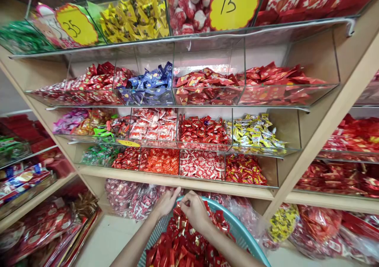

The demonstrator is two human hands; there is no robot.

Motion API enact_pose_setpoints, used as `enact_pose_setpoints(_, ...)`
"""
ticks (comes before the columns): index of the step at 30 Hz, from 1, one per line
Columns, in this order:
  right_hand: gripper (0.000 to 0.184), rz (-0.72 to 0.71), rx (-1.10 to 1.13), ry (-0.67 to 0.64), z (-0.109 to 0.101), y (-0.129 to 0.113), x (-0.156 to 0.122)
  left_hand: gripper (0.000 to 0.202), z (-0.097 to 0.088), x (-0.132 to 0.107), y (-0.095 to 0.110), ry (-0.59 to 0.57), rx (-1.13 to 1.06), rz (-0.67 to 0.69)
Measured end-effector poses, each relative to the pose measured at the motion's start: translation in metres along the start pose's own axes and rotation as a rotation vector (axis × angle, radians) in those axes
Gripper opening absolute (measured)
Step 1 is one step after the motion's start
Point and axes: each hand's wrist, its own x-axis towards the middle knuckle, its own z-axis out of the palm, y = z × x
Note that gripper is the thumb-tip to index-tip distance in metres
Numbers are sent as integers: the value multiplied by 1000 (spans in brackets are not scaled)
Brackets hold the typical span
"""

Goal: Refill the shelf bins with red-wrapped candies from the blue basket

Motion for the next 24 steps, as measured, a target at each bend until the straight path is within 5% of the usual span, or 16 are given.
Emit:
enact_pose_setpoints(14, 19, 59, -77, 74, 21, 15, -5, 81, 0, 1, 0, 0, 9, 7)
enact_pose_setpoints(18, 17, -58, -102, 109, -12, -10, 9, 79, 0, 1, -2, -6, -29, 48)
enact_pose_setpoints(24, 17, -374, -336, 241, -103, -68, 60, 77, 3, 3, -4, 9, -34, 42)
